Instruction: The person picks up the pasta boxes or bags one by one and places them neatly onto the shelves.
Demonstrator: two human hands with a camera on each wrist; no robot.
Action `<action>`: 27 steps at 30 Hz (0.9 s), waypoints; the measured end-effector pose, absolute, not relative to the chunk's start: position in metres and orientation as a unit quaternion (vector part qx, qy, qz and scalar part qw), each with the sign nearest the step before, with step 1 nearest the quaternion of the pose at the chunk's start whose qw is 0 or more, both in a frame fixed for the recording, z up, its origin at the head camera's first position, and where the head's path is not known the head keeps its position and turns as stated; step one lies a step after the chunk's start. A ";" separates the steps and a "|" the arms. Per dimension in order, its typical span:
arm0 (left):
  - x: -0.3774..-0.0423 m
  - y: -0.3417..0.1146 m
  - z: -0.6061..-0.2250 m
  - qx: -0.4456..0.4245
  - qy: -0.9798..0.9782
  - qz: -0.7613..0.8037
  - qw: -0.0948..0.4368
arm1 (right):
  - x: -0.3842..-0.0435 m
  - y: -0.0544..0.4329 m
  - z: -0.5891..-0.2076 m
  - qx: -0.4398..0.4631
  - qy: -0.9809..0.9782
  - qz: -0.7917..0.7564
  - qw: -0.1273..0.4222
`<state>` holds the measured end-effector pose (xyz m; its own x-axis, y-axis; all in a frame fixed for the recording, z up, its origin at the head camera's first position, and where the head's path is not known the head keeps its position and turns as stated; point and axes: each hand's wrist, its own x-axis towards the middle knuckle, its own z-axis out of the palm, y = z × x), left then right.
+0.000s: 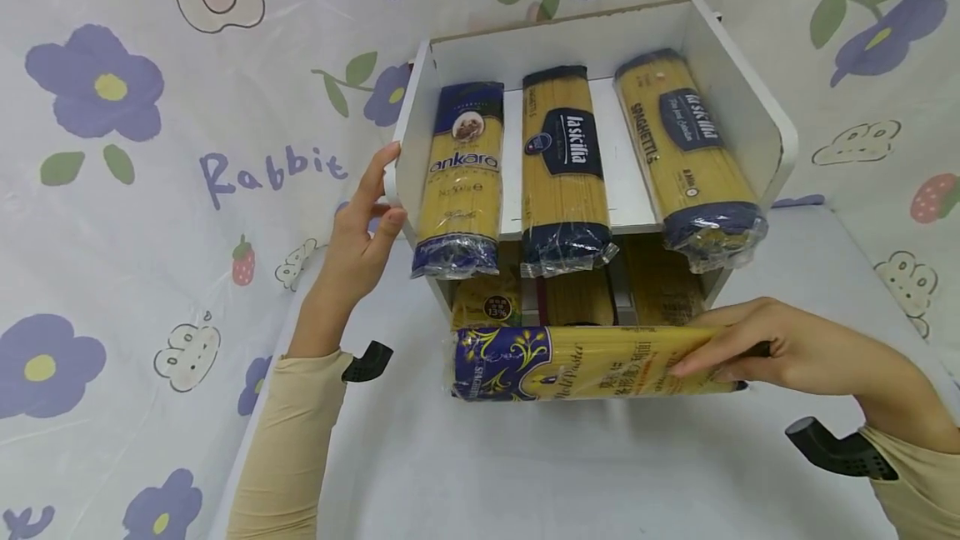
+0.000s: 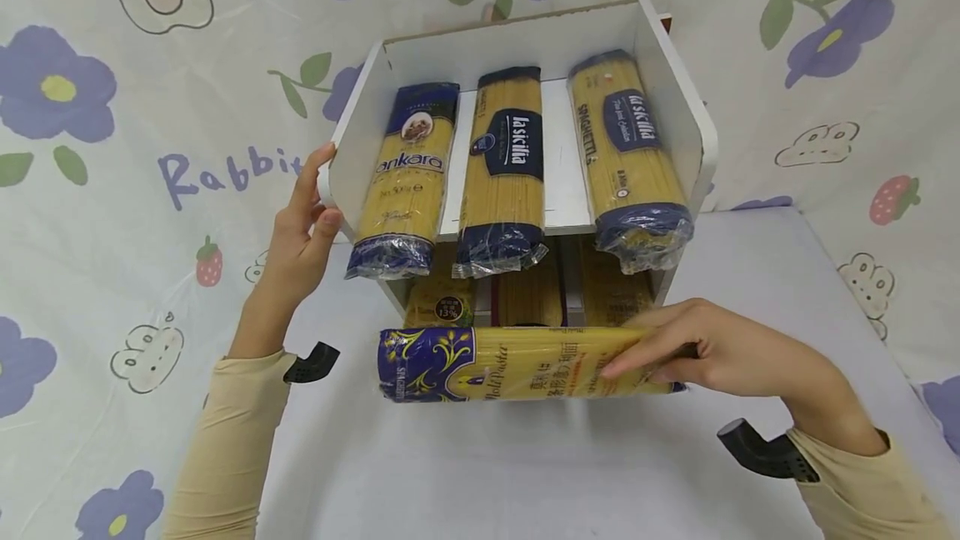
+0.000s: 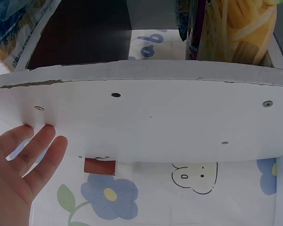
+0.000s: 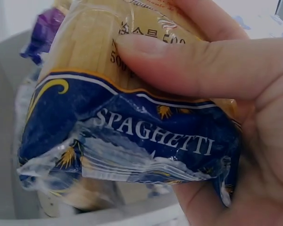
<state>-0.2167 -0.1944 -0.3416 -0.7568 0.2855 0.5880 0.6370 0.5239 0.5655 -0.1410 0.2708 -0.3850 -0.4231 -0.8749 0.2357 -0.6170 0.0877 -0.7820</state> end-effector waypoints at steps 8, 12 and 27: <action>-0.216 -0.194 -0.341 -0.272 -0.846 -0.404 0.215 | -0.137 0.258 -0.391 -0.455 0.750 -0.417 0.239; -0.216 -0.193 -0.341 -0.269 -0.849 -0.400 0.217 | -0.135 0.253 -0.396 -0.430 0.759 -0.412 0.261; -0.217 -0.194 -0.341 -0.276 -0.845 -0.403 0.220 | -0.120 0.249 -0.411 -0.434 0.769 -0.395 0.254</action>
